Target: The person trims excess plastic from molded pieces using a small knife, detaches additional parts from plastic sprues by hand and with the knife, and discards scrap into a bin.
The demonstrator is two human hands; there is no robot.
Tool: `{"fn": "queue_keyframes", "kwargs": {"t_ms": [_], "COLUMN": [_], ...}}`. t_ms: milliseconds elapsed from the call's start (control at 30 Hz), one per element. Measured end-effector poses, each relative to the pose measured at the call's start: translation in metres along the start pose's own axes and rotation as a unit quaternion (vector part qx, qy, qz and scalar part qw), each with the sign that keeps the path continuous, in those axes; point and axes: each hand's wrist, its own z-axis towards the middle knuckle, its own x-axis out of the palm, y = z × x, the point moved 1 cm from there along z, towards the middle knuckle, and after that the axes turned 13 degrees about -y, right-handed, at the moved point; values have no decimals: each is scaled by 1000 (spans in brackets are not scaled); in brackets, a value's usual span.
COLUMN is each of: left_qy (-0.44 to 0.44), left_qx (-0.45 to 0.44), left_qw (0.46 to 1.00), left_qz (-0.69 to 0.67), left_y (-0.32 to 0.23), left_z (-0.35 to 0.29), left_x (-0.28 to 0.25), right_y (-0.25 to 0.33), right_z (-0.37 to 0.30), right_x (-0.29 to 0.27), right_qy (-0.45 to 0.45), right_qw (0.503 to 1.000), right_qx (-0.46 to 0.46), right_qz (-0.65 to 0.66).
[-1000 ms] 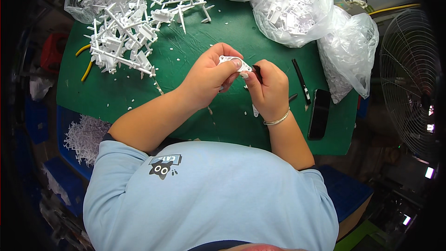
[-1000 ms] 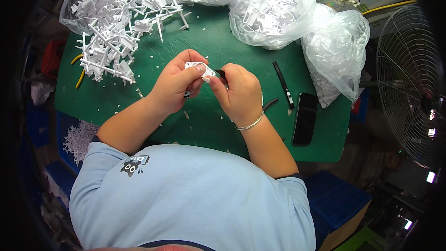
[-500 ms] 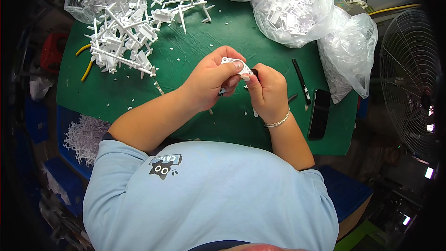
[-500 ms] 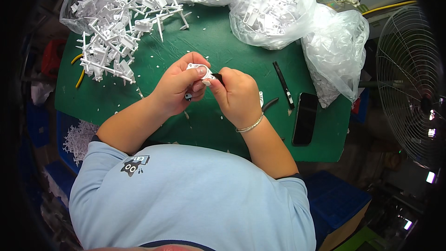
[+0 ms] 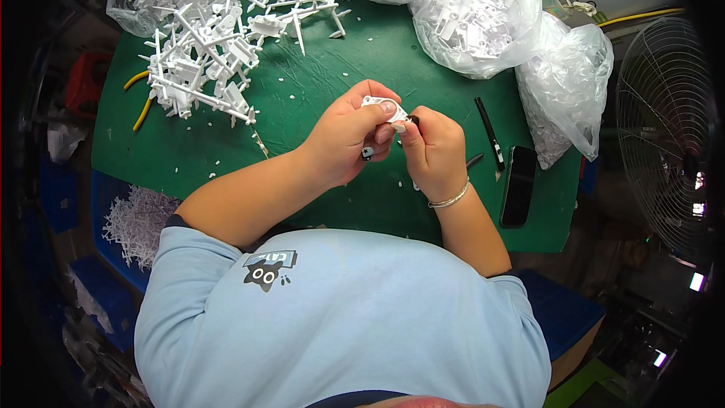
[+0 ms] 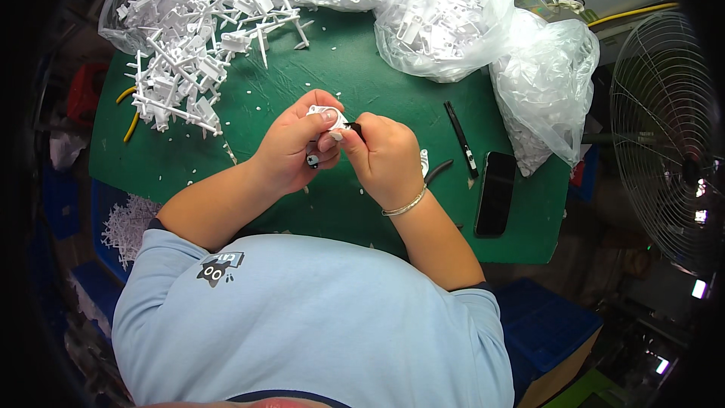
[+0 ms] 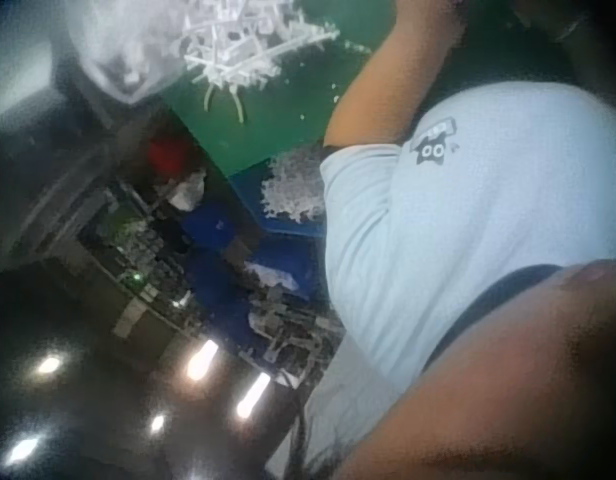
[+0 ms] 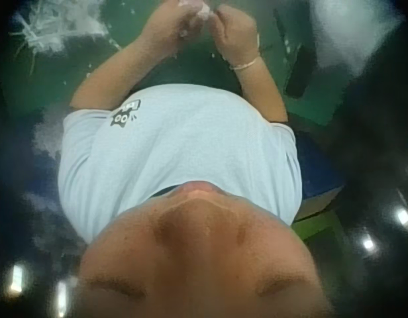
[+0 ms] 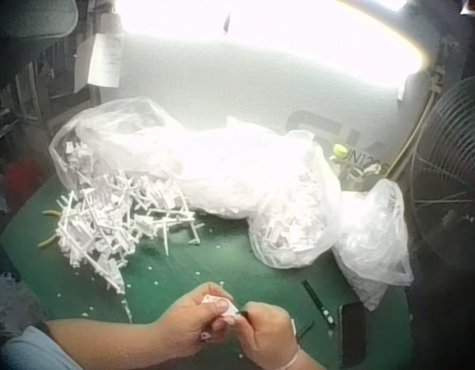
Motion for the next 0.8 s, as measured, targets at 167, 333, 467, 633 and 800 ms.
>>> {"fn": "queue_keyframes", "kwargs": {"t_ms": [167,333,467,633,800], "left_qy": [2,-47,-19,-118,-84], "left_qx": [-11,1,18,1,-4], "left_qw": [999,996,995,985,994], "left_qz": [-36,-72,-91,-122,-77], "left_y": [4,1,-1,-8,-5], "left_z": [-1,2,9,12,21], "left_x": [-1,-2,-12,-3,-13], "right_y": [0,-2,-3,-5,-12], "right_z": [0,1,6,15,17], "right_x": [2,-1,-8,-20,-22], "right_qy": [-11,-35,-75,-90,-156], "right_qw": [1000,998,995,973,965], "right_qx": [-10,-18,11,41,50], "right_qz": [-12,-39,-66,-207,-204]}}
